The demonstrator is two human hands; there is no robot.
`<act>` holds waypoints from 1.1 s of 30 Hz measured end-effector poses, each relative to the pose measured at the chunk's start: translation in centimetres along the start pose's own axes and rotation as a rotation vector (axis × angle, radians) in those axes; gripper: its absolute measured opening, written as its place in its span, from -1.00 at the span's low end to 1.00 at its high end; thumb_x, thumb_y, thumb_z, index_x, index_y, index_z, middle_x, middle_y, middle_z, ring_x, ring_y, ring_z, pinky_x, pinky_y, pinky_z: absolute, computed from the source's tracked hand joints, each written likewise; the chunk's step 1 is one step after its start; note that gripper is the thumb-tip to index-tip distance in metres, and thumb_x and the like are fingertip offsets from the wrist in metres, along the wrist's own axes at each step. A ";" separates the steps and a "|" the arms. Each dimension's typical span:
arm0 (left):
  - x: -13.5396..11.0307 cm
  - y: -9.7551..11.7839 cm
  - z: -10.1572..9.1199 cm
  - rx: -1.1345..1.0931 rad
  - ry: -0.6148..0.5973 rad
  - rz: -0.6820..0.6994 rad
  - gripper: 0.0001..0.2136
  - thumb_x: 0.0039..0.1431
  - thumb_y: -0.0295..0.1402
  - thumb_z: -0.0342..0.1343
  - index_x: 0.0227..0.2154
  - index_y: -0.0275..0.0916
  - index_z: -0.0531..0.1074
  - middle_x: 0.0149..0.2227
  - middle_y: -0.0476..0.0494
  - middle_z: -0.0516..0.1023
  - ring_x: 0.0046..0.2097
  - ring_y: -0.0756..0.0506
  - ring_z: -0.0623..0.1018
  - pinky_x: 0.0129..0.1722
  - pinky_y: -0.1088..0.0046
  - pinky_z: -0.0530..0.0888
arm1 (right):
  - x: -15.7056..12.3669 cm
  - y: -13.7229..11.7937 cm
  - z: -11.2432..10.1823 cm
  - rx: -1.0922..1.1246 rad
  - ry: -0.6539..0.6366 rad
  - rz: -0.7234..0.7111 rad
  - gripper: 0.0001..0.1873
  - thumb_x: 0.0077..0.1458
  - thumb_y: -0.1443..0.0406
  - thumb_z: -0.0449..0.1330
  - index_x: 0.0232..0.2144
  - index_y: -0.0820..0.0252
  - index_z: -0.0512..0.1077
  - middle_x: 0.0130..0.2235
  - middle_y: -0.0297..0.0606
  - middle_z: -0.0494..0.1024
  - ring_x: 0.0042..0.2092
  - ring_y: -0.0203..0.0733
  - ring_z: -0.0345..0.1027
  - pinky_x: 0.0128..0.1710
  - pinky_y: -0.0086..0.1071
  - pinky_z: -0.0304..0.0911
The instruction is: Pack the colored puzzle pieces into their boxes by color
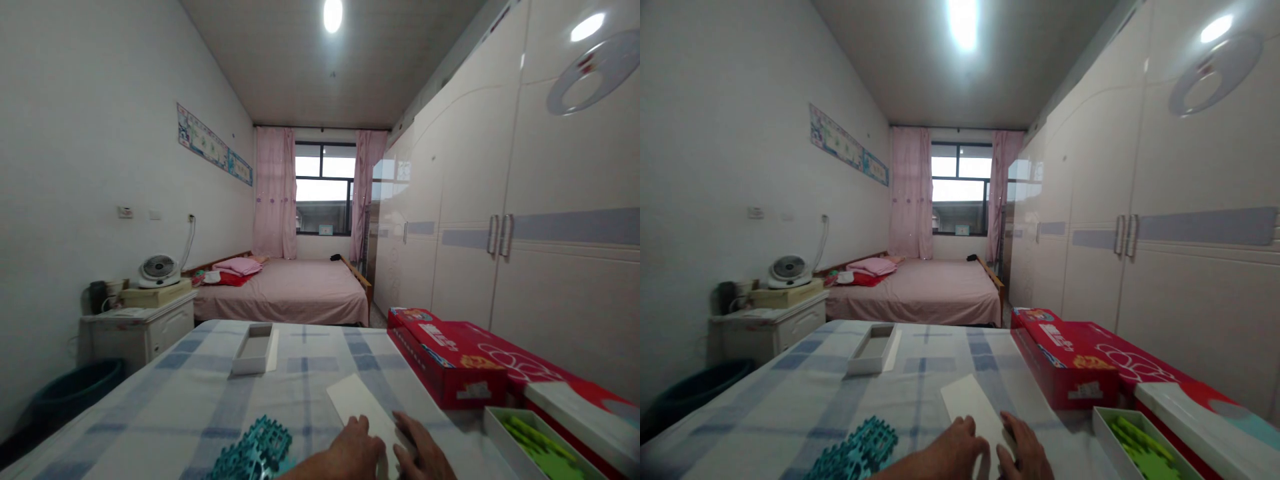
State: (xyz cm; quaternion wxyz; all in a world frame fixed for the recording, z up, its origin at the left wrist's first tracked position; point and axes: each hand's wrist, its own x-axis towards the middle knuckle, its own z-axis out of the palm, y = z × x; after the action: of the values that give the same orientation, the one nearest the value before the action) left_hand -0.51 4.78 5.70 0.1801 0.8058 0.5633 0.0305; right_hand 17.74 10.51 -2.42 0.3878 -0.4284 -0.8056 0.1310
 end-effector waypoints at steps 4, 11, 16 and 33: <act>-1.7 0.3 0.5 -0.101 0.051 -0.028 -0.44 -0.06 -0.08 0.14 0.01 -0.25 0.38 0.06 -0.38 0.34 0.08 -0.32 0.37 0.07 0.13 0.33 | 0.5 -2.2 -1.2 0.315 -0.070 0.138 -0.46 -0.03 0.18 0.02 -0.02 0.29 0.43 -0.01 -0.06 0.51 -0.03 -0.10 0.44 -0.04 -0.31 0.36; -5.4 0.2 1.7 -0.167 0.206 0.025 -0.46 0.07 -0.24 0.05 0.15 -0.15 0.22 0.28 -0.21 0.11 0.27 -0.18 0.17 0.24 0.29 0.16 | 0.7 -4.3 -7.7 0.386 0.080 0.437 -0.45 -0.18 0.25 0.05 -0.12 0.39 0.51 -0.19 -0.06 0.58 -0.29 -0.15 0.46 -0.29 -0.33 0.36; -6.3 -1.4 3.7 -0.075 0.445 0.035 -0.61 0.20 -0.26 -0.09 0.06 -0.21 0.33 0.28 -0.21 0.14 0.28 -0.19 0.18 0.26 0.23 0.18 | -1.1 -1.6 -17.4 0.176 0.356 0.634 -0.43 -0.12 0.32 0.05 -0.01 0.38 0.45 -0.31 -0.15 0.58 -0.53 -0.34 0.28 -0.55 -0.47 0.15; -6.4 -2.5 5.4 0.003 0.603 0.104 -0.66 0.23 -0.28 -0.12 -0.01 -0.25 0.39 0.27 -0.25 0.15 0.28 -0.20 0.17 0.26 0.18 0.21 | -7.1 2.7 -21.0 -0.603 0.215 0.621 -0.49 0.14 0.12 -0.04 -0.07 0.34 0.47 -0.06 0.01 0.51 -0.02 0.02 0.36 -0.03 -0.19 0.22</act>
State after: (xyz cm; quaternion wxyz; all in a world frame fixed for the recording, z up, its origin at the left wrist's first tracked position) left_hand -3.72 -1.78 0.85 0.0018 0.7885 0.5494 0.2764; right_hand 37.18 3.93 6.45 0.2692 -0.7550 -0.5962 -0.0449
